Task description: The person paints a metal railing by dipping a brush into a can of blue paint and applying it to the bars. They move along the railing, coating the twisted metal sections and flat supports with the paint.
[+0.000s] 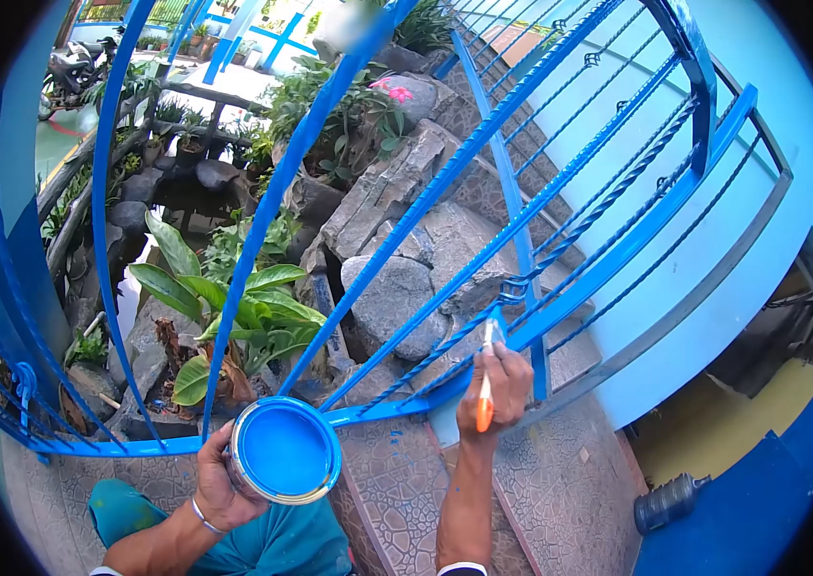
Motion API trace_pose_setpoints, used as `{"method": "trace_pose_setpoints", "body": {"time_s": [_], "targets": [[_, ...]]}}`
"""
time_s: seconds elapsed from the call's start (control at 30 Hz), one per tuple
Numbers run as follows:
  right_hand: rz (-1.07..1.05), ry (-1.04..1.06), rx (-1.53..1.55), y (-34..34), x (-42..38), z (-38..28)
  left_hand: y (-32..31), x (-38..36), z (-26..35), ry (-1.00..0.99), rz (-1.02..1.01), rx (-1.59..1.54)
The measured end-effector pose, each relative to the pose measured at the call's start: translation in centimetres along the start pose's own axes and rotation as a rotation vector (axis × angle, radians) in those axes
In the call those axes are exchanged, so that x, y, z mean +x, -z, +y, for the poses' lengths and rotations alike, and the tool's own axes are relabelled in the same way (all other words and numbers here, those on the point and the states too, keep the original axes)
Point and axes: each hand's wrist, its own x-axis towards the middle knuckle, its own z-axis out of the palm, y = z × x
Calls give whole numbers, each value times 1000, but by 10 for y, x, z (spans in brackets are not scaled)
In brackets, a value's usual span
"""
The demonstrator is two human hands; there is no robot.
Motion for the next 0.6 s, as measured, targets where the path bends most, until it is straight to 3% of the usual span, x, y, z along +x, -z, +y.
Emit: {"method": "trace_pose_setpoints", "body": {"time_s": [0.07,0.2,0.27,0.33,0.47,0.6], "targets": [[-77,50,6,-1,0,0,-5,0,0,-13,44,8],[-28,22,-47,1,0,-3,-3,0,0,-7,2,-24],[-227,83,-75,7,0,1,5,2,3,9,-55,-39],[-378,176,-85,8,1,3,-5,1,1,-22,16,-5],[-339,175,-109,14,4,-7,-2,2,2,-21,11,-18],[-520,246,-215,5,-6,-7,2,2,3,-2,-5,1]]}}
